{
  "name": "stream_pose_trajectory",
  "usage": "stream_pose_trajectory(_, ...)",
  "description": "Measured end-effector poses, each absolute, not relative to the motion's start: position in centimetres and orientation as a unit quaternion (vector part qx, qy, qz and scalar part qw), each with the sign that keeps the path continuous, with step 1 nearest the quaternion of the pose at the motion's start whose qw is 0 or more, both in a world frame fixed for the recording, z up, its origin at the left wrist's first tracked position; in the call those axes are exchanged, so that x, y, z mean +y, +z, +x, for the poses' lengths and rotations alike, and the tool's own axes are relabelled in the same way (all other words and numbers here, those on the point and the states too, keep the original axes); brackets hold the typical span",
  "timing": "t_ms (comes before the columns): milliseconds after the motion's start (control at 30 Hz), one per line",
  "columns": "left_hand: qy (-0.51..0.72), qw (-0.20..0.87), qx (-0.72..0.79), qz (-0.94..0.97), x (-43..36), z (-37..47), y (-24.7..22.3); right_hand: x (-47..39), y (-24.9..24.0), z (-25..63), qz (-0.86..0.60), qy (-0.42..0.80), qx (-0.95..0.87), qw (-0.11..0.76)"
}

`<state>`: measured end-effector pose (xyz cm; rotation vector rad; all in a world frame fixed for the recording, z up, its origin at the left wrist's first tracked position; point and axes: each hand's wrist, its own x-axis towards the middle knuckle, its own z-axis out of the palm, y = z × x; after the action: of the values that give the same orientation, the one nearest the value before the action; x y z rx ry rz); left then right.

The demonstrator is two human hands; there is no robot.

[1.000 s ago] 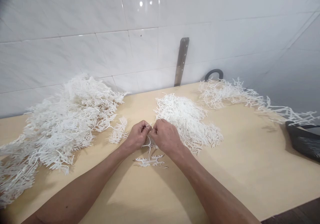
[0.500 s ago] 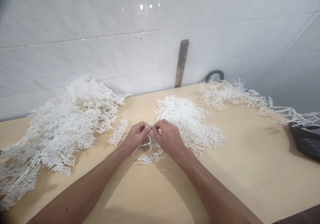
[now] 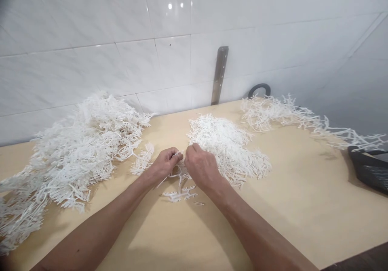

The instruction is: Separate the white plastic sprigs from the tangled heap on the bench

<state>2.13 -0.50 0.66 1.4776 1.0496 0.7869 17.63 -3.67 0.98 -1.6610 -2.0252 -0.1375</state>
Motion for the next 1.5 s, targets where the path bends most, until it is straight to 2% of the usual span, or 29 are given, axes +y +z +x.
stream_pose_trajectory(233,0.369,0.600,0.403,0.585,-1.1,2.2,0.7,-2.4,1.6,22.5,-0.665,-0.084,-0.605,0.430)
stream_pose_trajectory(300,0.381,0.616,0.394,0.566,-0.9,2.2,0.5,-2.5,2.0,23.0,-0.669,-0.054,-0.580,0.463)
stream_pose_trajectory(367,0.389,0.626,0.390,0.552,-0.6,2.2,0.3,-2.9,2.4,22.5,-0.661,0.036,-0.580,0.475)
stream_pose_trajectory(500,0.395,0.628,0.390,0.546,-0.4,2.3,0.0,-3.7,3.2,20.4,-0.593,0.251,-0.639,0.421)
stream_pose_trajectory(633,0.400,0.624,0.389,0.547,-0.4,2.3,0.0,-3.9,3.1,19.3,-0.552,0.318,-0.675,0.372)
stream_pose_trajectory(1033,0.399,0.586,0.413,0.571,-0.5,2.4,0.3,-3.9,2.5,18.8,-0.580,0.332,-0.656,0.350)
stream_pose_trajectory(1333,0.375,0.548,0.443,0.602,-0.5,2.4,0.5,-4.1,2.0,18.1,-0.615,0.224,-0.667,0.355)
stream_pose_trajectory(1500,0.372,0.515,0.452,0.626,-0.2,2.4,0.0,-4.0,1.8,18.2,-0.607,0.263,-0.658,0.359)
